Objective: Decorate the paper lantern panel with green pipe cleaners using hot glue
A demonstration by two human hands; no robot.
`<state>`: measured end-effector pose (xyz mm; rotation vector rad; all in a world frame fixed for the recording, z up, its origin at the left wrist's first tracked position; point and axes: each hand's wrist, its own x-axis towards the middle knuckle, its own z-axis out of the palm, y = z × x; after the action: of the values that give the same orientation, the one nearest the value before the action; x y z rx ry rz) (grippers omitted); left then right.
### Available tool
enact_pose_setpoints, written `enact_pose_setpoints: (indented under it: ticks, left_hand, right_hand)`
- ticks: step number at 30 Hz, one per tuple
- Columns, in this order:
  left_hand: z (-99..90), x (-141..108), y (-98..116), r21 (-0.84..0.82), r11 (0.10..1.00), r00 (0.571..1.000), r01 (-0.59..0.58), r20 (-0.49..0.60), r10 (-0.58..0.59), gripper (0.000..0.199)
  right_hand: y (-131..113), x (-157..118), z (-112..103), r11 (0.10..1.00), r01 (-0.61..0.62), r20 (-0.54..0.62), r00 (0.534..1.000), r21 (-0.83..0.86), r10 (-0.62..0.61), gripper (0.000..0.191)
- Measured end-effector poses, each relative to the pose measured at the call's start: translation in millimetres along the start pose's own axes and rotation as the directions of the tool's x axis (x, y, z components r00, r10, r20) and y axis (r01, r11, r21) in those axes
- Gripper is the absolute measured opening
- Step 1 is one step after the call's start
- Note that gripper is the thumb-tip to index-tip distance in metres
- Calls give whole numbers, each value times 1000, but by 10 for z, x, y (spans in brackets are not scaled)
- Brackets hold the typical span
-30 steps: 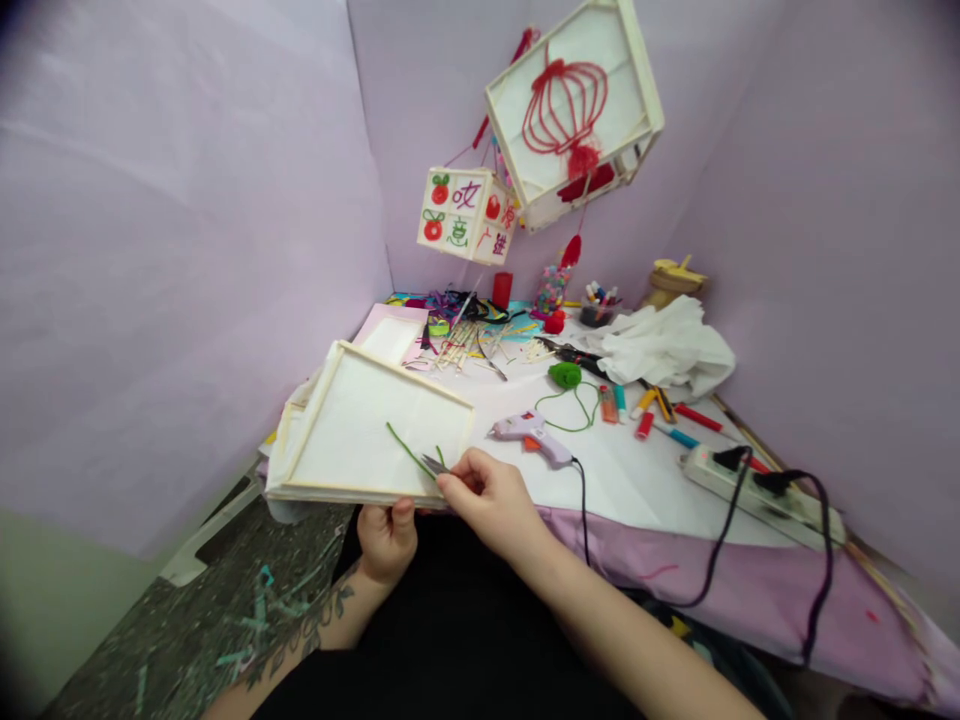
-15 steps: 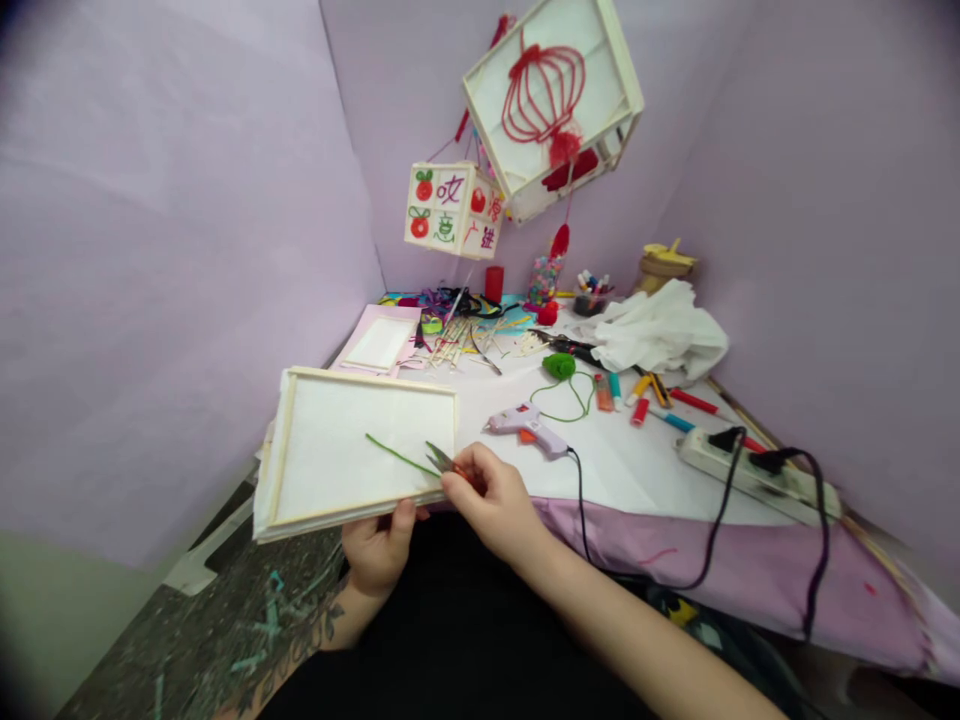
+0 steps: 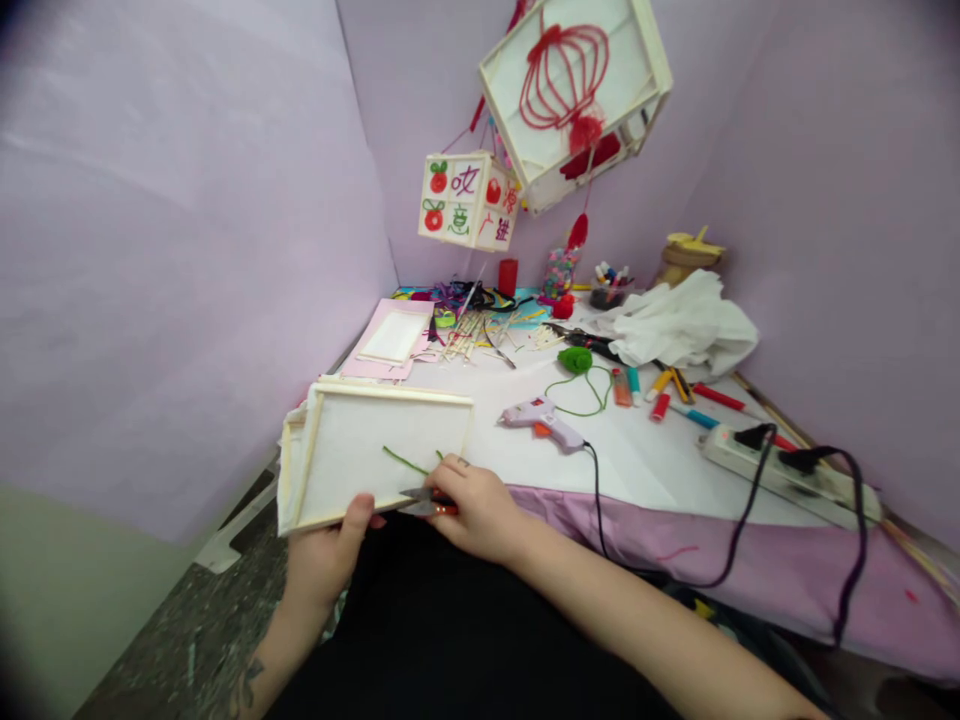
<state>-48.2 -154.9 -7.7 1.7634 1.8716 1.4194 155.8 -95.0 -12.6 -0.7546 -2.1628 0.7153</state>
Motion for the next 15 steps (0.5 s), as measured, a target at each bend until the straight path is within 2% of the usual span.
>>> enact_pose_setpoints:
  ticks: [2,5,8,12,15]
  left_hand:
    - [-17,40,39,-16,998,998,53,16,-53,43]
    - [35,41,74,-128,983,991,131,59,-124,41]
    - [129,6,59,-232,961,988,151,69,-138,42]
    - [251,-38,-54,-129,992,999,9,-32,-14,41]
    - [322,-73,-181,-6,996,986,-85,-146,83,43]
  right_hand:
    - [-20,-32,-42,995,-74,-54,996,59,77,8]
    - [-57,-99,-127,957,-243,-129,956,156,263,26]
    - [-122,-165,-197,931,-285,-112,942,228,316,36]
    - [-258,-220,-233,936,-318,-63,942,148,330,27]
    - [-333,-223,-234,919,-386,-72,917,82,392,19]
